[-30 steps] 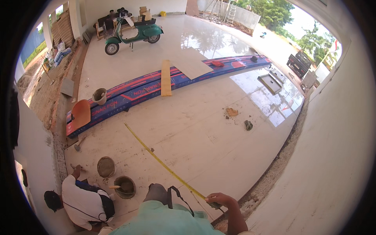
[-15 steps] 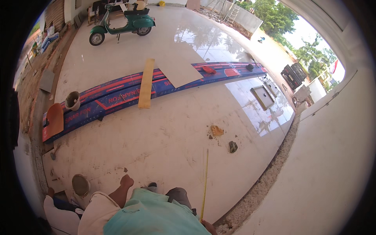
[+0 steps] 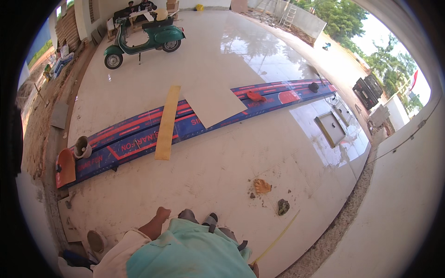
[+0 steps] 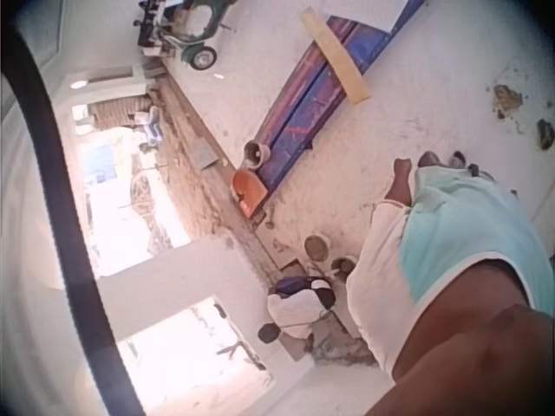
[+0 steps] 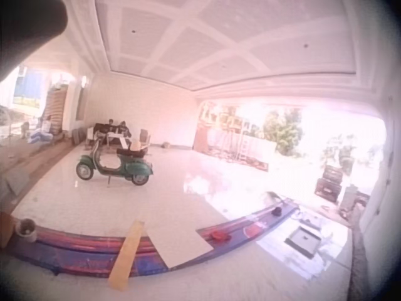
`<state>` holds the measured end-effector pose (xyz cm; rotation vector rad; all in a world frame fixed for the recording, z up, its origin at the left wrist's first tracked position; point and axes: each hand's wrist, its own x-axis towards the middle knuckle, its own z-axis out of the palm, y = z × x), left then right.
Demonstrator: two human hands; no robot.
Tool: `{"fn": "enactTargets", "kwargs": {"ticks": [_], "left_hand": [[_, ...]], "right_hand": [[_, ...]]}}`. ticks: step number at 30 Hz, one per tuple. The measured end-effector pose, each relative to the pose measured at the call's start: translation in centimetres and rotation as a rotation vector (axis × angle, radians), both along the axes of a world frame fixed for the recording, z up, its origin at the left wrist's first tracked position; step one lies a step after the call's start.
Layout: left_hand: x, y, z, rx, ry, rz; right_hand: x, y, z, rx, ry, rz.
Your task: The person measures a tile on the floor and then uses a tape measure and a pencil to mark lines on a larger ceramic tile.
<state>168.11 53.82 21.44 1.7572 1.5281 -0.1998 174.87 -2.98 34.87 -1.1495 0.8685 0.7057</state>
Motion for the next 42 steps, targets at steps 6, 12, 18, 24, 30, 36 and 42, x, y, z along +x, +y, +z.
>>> {"fn": "enactTargets", "kwargs": {"ticks": [6, 12, 18, 24, 30, 36, 42], "left_hand": [[9.8, -4.0, 1.7, -0.283, 0.055, 0.117], [22.7, 0.8, -5.3, -0.174, 0.085, 0.199], [54.4, 5.0, 2.8, -0.179, -0.118, 0.179], [77.3, 11.3, 5.0, -0.165, -0.482, 0.115], [81.6, 11.6, -3.2, 0.001, -0.471, 0.468], [87.4, 0.0, 1.6, -0.455, -0.475, 1.061], [93.8, -3.9, -0.3, -0.485, -0.435, 1.232]], "right_hand": [[25.6, 2.1, 6.5, 0.024, -0.055, -0.102], [46.7, 8.4, 7.5, 0.058, -0.173, -0.067], [62.2, 11.4, 10.9, -0.092, -0.189, -0.007], [78.6, 16.5, 13.5, -0.099, -0.16, 0.093], [100.1, 20.3, 8.8, 0.018, -0.227, 0.354], [121.3, 27.7, 11.9, -0.108, -0.228, 0.702], [134.4, 38.7, 10.6, -0.127, -0.232, 0.945]]}}
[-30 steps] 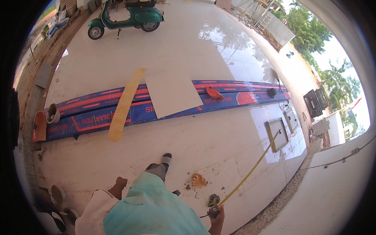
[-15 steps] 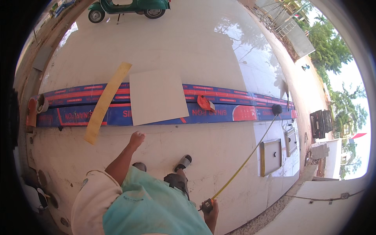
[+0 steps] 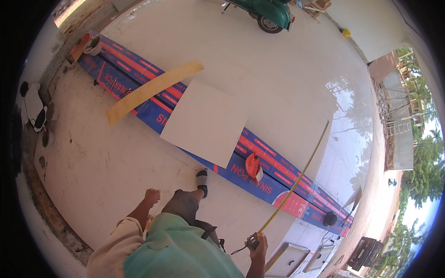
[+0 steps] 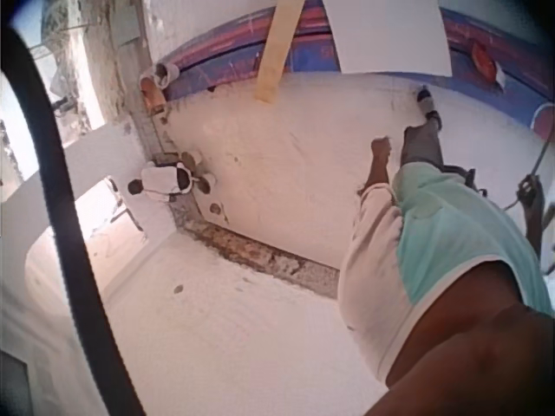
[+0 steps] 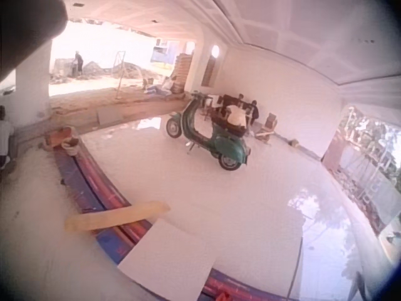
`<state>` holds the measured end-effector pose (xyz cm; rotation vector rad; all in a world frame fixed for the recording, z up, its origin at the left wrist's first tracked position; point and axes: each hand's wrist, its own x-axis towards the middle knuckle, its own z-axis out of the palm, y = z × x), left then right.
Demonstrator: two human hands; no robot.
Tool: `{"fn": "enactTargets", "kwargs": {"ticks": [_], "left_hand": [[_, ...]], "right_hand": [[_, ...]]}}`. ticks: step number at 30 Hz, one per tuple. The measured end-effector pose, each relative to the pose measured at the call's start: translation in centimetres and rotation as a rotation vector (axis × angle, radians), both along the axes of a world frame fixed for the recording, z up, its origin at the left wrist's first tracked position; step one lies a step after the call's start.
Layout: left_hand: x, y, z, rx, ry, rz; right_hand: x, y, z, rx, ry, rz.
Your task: The person measures a tile on the floor and then uses a tape measure and a pencil to mark lines on a larger ceramic tile.
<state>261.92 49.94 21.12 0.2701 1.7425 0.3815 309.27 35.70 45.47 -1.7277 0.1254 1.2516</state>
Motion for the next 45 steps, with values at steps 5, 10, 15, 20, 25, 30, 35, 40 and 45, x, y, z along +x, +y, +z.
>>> {"fn": "enactTargets", "kwargs": {"ticks": [5, 10, 15, 20, 25, 30, 35, 40, 45], "left_hand": [[6.7, -0.5, -6.9, 0.083, 0.102, -0.103], [13.4, 2.3, -9.4, 0.113, 0.109, -0.229], [16.0, 6.1, -17.7, 0.272, 0.271, -0.235], [18.2, 11.3, -24.4, 0.203, 0.208, -0.03], [21.6, 15.3, -30.0, 0.371, 0.28, 0.125], [22.8, 24.0, -23.1, 0.482, 0.109, -0.364], [20.2, 24.0, -19.2, 0.636, 0.2, -0.333], [19.1, 20.4, -18.6, 0.811, 0.277, -0.013], [17.6, 16.3, -16.2, 0.686, 0.396, 0.414]], "right_hand": [[4.7, 9.1, -3.8, -0.015, 0.071, 0.17], [7.3, 16.7, -7.5, -0.06, 0.093, 0.329], [8.9, 23.3, -17.3, -0.034, 0.141, 0.431], [10.4, 28.7, -31.6, -0.003, -0.02, 0.565], [6.8, 34.6, -41.4, 0.103, -0.009, 0.482], [0.1, 39.5, -47.1, 0.276, 0.088, 0.435], [-7.0, 41.2, -46.6, 0.491, 0.239, 0.709], [-12.0, 35.9, -48.7, 0.647, 0.392, 1.017], [-10.9, 28.0, -49.0, 0.739, 0.372, 1.482]]}}
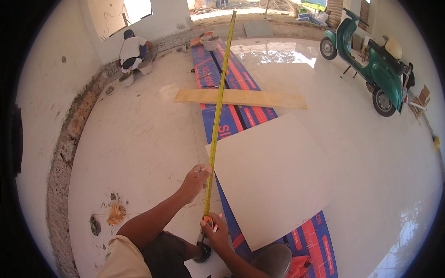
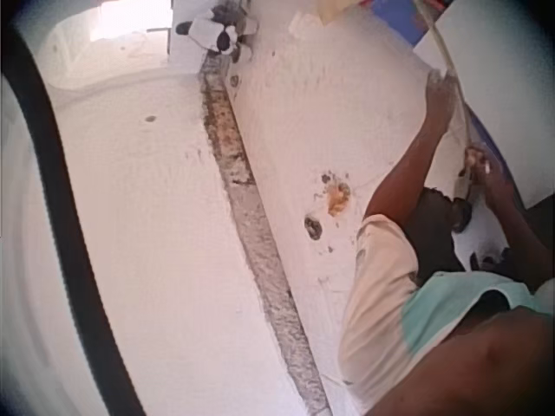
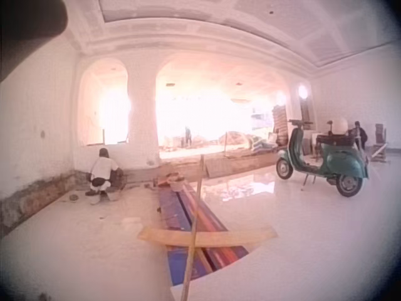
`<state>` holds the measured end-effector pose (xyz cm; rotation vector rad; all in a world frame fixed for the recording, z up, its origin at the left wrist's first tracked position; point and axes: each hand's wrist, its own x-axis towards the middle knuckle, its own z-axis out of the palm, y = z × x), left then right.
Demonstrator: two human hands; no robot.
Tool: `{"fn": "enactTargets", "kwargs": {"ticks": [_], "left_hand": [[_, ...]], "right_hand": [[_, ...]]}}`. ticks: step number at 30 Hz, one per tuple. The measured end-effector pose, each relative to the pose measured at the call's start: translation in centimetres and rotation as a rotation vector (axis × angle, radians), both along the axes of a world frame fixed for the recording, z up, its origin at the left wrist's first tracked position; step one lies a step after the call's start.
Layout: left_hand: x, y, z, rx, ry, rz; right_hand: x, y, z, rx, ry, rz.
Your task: The person measures a tile on the floor and then uses a tape measure and a pencil to mark lines on a larger ceramic tile.
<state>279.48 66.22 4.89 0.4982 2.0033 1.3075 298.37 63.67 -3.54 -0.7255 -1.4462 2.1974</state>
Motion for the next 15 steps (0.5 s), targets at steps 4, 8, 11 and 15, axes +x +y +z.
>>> {"fn": "enactTargets", "kwargs": {"ticks": [4, 8, 11, 15], "left_hand": [[0.7, -0.9, -3.3, 0.194, -0.189, 0.006], [1.4, -1.6, -3.3, 0.22, -0.232, 0.038], [2.5, -0.9, -2.8, 0.16, -0.204, 0.002], [3.9, 0.0, -2.6, 0.084, -0.212, -0.076]], "right_hand": [[3.5, -0.5, -2.4, 0.106, -0.15, 0.065], [4.2, 0.1, -1.9, 0.024, -0.093, 0.063], [4.4, 1.6, -1.2, -0.02, -0.142, 0.098], [4.5, 2.7, -1.6, 0.02, -0.109, 0.009]]}}
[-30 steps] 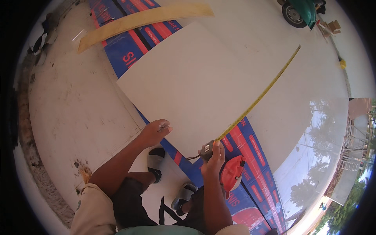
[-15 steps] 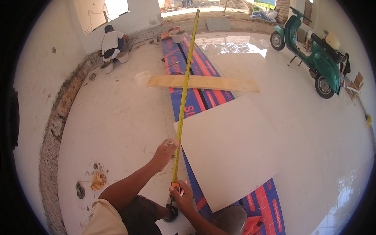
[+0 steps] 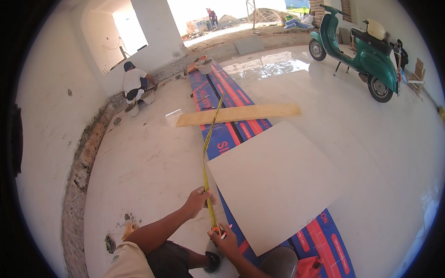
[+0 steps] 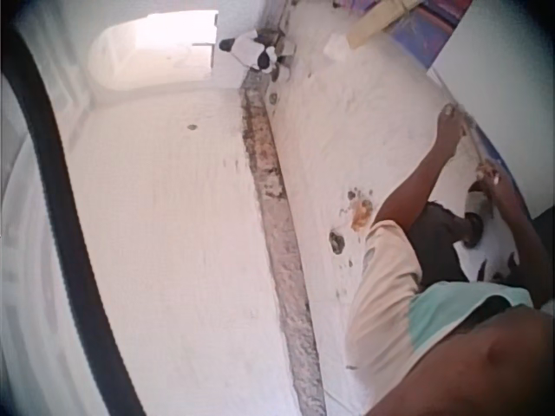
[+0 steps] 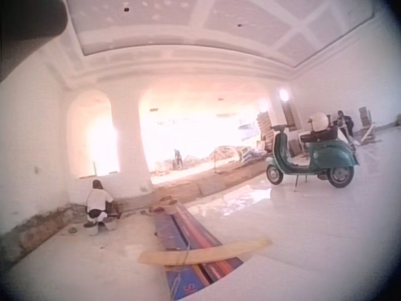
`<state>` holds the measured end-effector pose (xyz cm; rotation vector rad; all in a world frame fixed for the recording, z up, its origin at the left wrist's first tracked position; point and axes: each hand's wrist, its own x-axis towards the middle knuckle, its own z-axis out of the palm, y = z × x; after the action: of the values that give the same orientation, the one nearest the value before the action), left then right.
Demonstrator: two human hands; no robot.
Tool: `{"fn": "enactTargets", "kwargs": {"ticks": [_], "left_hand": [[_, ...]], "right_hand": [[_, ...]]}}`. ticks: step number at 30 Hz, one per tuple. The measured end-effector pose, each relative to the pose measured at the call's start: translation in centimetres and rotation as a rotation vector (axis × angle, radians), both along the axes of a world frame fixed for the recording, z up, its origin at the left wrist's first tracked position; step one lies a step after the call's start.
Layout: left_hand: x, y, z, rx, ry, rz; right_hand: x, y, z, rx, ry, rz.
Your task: The person measures a tile on the floor and then uses a tape measure and a pencil to mark lines on a larger ceramic tile.
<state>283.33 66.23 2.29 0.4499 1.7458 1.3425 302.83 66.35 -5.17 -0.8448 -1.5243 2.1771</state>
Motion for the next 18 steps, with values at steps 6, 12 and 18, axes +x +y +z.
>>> {"fn": "enactTargets", "kwargs": {"ticks": [6, 12, 18], "left_hand": [[1.0, -0.4, -1.5, -0.134, -0.03, -0.049], [0.5, -0.7, -3.3, -0.135, 0.107, -0.013], [-0.9, -0.5, -3.2, -0.109, 0.107, 0.055]], "right_hand": [[0.2, 0.7, 2.3, 0.037, -0.096, -0.032], [0.3, 0.6, 1.1, 0.149, -0.207, -0.007], [0.7, 0.9, 0.6, 0.113, -0.213, 0.038]]}}
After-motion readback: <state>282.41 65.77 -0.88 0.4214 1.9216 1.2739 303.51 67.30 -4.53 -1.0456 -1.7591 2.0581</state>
